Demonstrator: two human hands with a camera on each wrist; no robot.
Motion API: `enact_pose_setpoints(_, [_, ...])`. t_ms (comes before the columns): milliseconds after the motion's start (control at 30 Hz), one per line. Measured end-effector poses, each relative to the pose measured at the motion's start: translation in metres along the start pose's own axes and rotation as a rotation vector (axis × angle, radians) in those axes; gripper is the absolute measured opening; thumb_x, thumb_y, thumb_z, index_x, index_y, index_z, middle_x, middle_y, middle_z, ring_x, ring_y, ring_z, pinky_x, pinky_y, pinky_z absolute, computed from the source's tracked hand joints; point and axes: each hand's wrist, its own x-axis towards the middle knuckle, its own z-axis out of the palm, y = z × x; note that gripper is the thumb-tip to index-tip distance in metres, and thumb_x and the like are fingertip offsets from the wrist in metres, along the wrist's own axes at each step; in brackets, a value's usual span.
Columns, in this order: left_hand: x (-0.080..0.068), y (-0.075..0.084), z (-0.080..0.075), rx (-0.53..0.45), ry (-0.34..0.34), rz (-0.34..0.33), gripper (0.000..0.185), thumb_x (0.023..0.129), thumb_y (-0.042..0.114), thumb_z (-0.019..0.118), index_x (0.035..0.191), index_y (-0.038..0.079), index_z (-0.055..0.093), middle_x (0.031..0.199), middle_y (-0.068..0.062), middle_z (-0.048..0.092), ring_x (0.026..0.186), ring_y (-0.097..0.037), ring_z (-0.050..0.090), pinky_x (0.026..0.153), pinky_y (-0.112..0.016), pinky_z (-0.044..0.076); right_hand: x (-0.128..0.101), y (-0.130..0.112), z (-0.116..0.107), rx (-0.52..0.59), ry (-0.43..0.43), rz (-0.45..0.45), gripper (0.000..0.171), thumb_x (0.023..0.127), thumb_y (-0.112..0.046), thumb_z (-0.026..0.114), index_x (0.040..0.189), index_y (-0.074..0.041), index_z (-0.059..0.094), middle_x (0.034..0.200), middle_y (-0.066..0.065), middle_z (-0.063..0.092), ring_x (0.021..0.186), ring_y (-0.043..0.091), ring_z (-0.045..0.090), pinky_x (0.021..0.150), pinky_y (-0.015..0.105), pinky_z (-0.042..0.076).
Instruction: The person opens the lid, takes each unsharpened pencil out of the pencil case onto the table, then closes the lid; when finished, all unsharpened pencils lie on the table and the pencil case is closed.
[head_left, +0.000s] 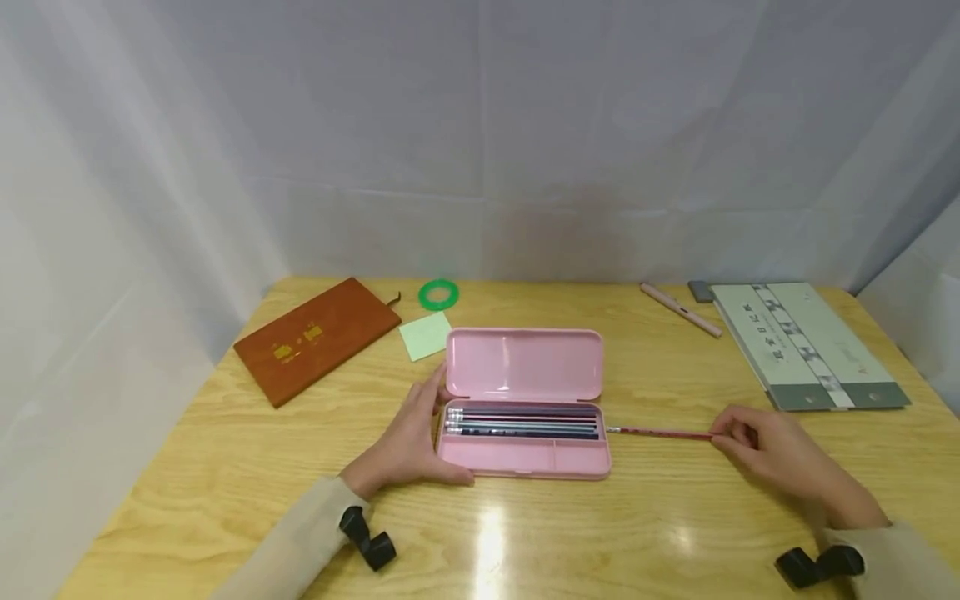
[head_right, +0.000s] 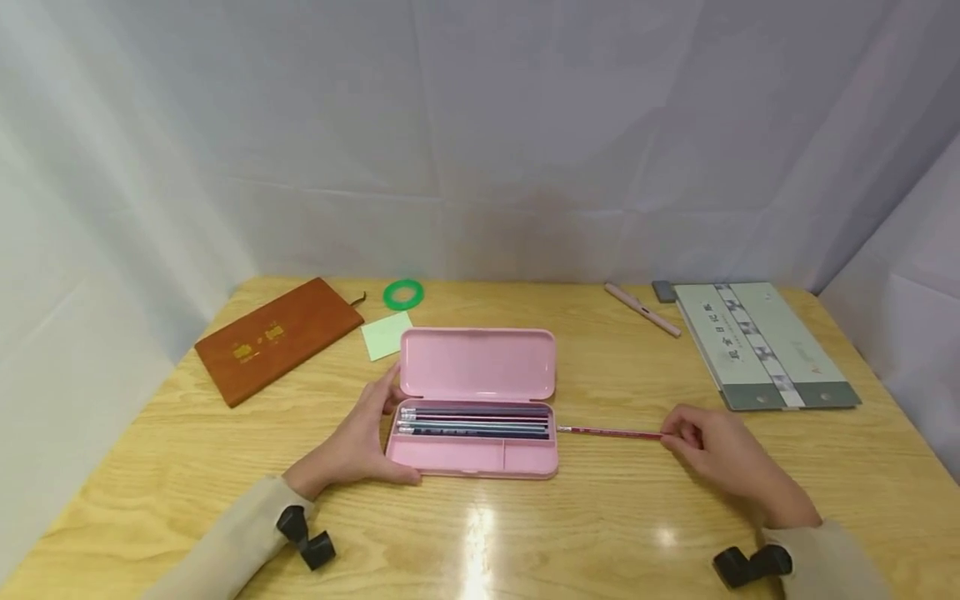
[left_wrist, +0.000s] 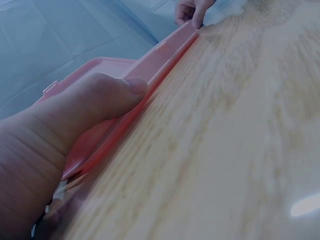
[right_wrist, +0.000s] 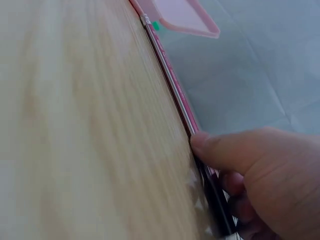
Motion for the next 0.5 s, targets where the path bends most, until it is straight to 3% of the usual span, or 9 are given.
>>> enact_pose_setpoints(267, [-0.001,-0.001,0.000,-0.011,0.002,0.001,0.149,0.042,0.048,0.095,0.156,0.025,0.002,0.119,-0.003,0.046,0.110,-0.020,0.044,0.094,-0.043,0.043,0.034,-0.032,0.021,0.083,-0.044,-0.047,0.015,0.084,-0.009,0.073,0.095,-0.016,0.065,0.061,-0.018,0.040,0.052,-0.006,0.033,0.049,0.019,0.036])
enact_pose_setpoints(500, [0.000,0.000,0.000,-0.010,0.001,-0.002,0.150,0.041,0.049,0.095,0.156,0.024,0.002,0.119,-0.003,0.047,0.111,-0.020,0.044,0.094,-0.043,0.044,0.071,-0.066,0.044,0.122,-0.106,-0.089,0.010,0.087,-0.012,0.069,0.095,-0.017,0.066,0.061,-0.016,0.042,0.053,-0.004,0.037,0.050,0.018,0.036])
